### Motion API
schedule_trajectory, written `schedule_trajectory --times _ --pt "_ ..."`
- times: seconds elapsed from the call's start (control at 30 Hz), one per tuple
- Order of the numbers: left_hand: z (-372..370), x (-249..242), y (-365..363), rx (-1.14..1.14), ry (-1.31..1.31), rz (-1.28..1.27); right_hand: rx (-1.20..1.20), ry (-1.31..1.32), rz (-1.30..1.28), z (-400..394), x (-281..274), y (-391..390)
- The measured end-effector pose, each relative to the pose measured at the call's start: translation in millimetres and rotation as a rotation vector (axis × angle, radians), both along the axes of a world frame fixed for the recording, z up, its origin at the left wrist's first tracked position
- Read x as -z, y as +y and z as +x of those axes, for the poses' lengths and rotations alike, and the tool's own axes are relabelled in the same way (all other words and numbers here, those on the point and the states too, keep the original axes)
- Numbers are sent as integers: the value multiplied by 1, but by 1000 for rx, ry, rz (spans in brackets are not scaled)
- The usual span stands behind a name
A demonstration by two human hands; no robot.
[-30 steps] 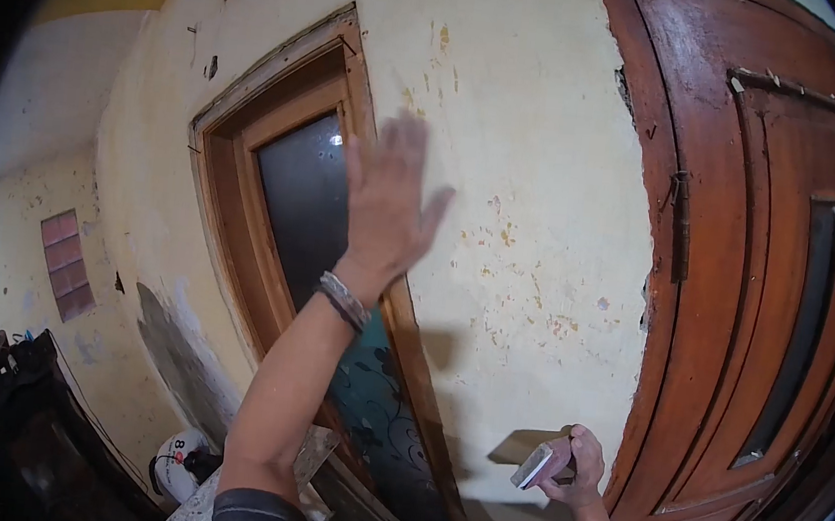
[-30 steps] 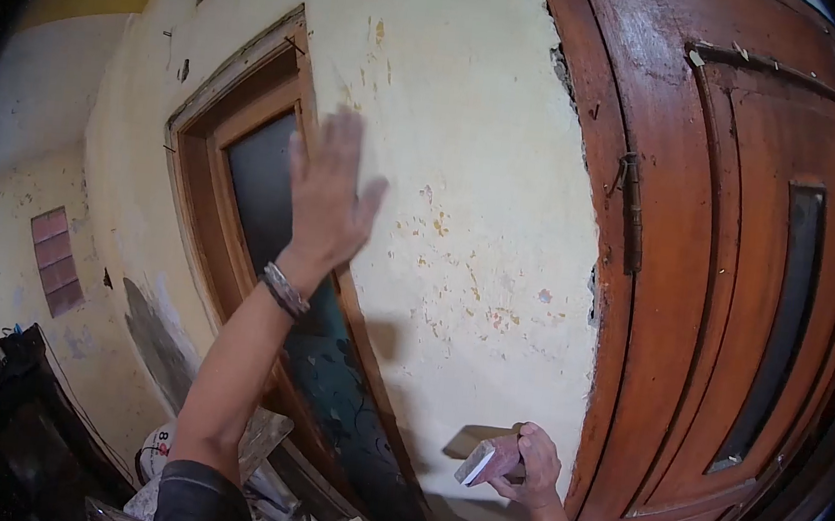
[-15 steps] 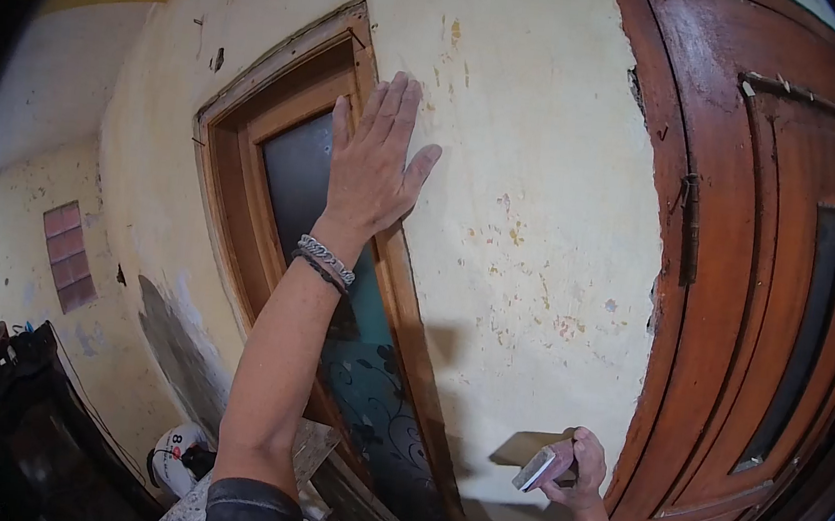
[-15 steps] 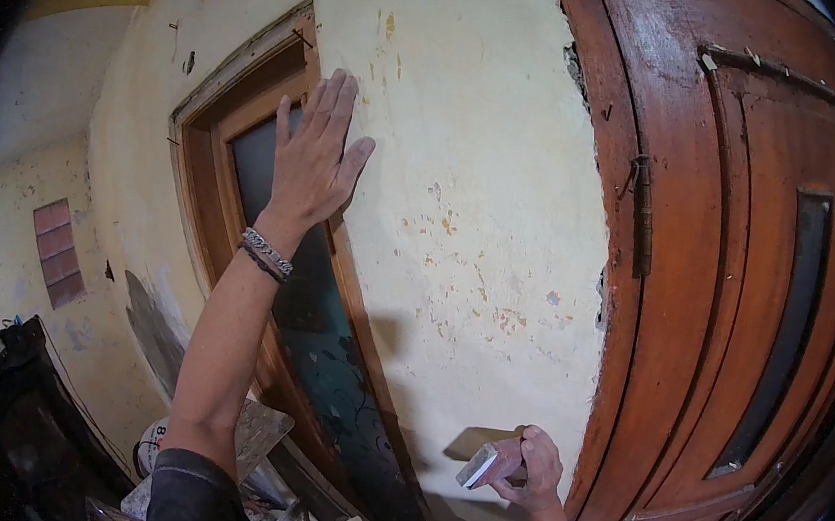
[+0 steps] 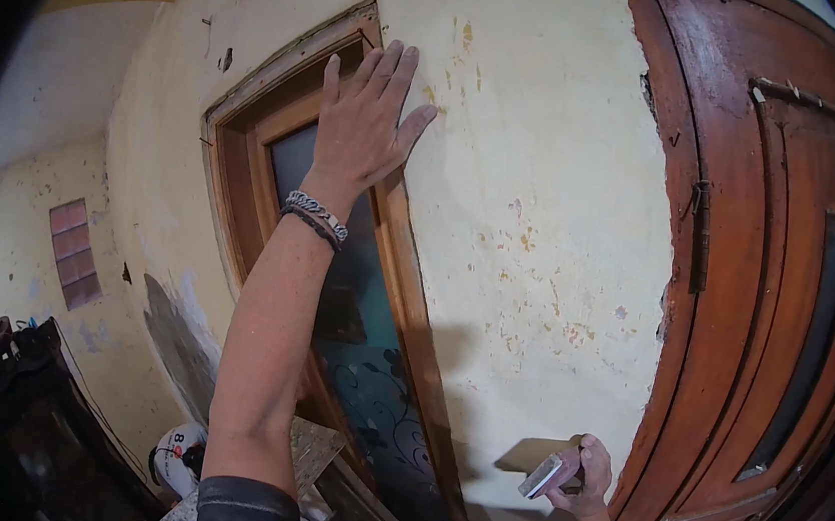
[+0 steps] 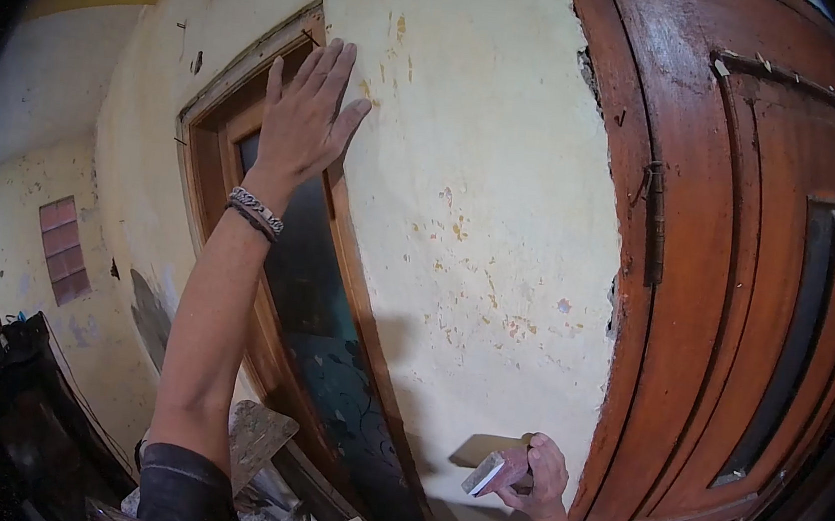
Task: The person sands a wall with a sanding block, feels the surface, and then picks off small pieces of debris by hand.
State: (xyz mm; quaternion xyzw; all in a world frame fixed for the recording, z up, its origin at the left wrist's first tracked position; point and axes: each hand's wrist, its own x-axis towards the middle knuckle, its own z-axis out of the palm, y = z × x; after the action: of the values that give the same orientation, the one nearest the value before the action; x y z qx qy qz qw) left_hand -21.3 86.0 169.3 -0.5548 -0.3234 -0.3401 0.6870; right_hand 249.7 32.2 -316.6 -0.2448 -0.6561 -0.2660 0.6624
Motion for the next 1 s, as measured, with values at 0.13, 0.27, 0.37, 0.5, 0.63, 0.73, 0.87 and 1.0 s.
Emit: schedule_trajectory --times 0.13,0.27,0.37,0.5,0.63,0.73,0.87,1.0 --pt "-7 -3 -7 21 77 -6 28 -11 1 2 0 0" --pt "-10 -6 -10 60 86 -5 -72 9 0 2 9 7" --pt "-12 -10 -11 105 83 -22 -77 6 -15 3 9 5" --pt "-13 -16 -16 68 122 -23 -63 5 -19 3 11 6" --pt "-15 -20 -17 85 137 -36 5 -7 -15 3 7 4" --pt "-14 -21 -19 134 113 -73 -7 -10 -2 3 6 4" --pt "-13 -24 -20 163 90 -115 4 -18 -9 3 2 1" --pt "-14 -29 -18 123 105 -94 4 -11 -18 4 6 3"
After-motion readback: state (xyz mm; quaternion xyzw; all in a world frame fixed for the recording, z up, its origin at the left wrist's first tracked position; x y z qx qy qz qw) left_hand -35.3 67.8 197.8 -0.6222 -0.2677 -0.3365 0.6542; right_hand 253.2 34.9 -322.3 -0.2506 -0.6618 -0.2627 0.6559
